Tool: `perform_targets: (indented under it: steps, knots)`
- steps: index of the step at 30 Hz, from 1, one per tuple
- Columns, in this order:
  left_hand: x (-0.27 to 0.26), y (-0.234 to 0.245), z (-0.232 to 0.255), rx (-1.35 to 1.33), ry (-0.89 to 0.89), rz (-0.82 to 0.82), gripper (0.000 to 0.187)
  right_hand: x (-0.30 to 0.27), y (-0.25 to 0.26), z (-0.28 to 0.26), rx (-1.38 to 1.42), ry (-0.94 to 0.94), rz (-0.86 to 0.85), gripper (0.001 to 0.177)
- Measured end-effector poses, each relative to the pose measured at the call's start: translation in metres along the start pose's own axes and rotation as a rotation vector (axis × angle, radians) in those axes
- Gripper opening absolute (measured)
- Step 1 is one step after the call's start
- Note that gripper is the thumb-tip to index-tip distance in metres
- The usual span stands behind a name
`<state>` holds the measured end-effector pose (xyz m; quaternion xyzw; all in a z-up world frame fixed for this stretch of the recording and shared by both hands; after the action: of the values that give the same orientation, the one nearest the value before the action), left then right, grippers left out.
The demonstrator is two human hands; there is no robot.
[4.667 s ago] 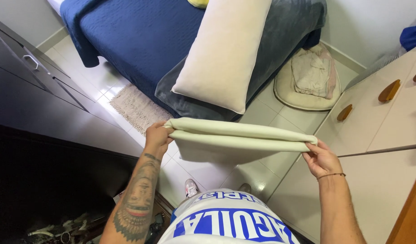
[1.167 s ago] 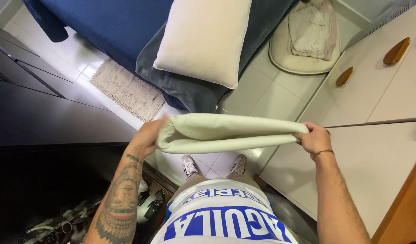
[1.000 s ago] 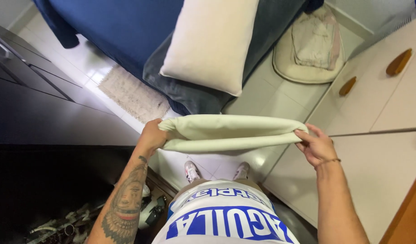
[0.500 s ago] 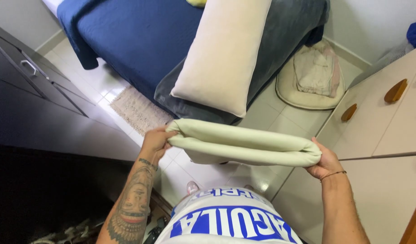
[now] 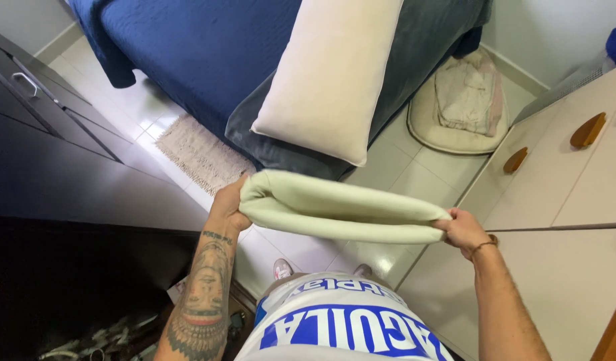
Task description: Arranging blankets and putting a pillowcase on a pillow on a bed.
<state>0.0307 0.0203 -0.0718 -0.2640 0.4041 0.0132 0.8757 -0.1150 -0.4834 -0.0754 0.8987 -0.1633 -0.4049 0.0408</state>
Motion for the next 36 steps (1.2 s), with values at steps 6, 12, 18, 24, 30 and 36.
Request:
perform_targets:
  steps: [6,12,18,24,30,36]
  knots:
    - [-0.018,-0.005,0.003,0.075,0.023,0.195,0.041,-0.048,-0.034,-0.029,0.341,0.030,0.207,0.035]
    - [-0.007,0.018,-0.012,0.952,-0.186,0.034,0.036,-0.038,0.000,-0.009,0.796,0.074,-0.087,0.033]
    - [-0.014,0.005,-0.024,1.714,-0.811,0.393,0.027,-0.070,-0.004,-0.024,1.084,0.114,-0.071,0.035]
    - [-0.055,-0.033,0.003,1.284,-0.474,0.389,0.044,-0.099,-0.002,-0.049,0.910,0.155,0.009,0.046]
    - [-0.045,-0.015,0.005,0.415,-0.208,0.048,0.042,-0.087,0.011,-0.039,0.282,0.232,0.005,0.052]
    - [-0.049,-0.017,0.007,-0.039,-0.152,-0.016,0.038,-0.064,0.002,-0.029,0.002,0.186,0.153,0.031]
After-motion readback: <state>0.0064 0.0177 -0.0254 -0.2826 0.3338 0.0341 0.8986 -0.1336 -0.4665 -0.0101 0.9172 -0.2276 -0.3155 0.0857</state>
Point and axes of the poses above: each hand's wrist, its own x-axis towards the middle knuckle, its own y-axis out of the back of the hand, z = x × y, the point moved 1 cm from there along x, towards the middle knuckle, and after that the axes turned 14 degrees about x, right-handed, at the moved point
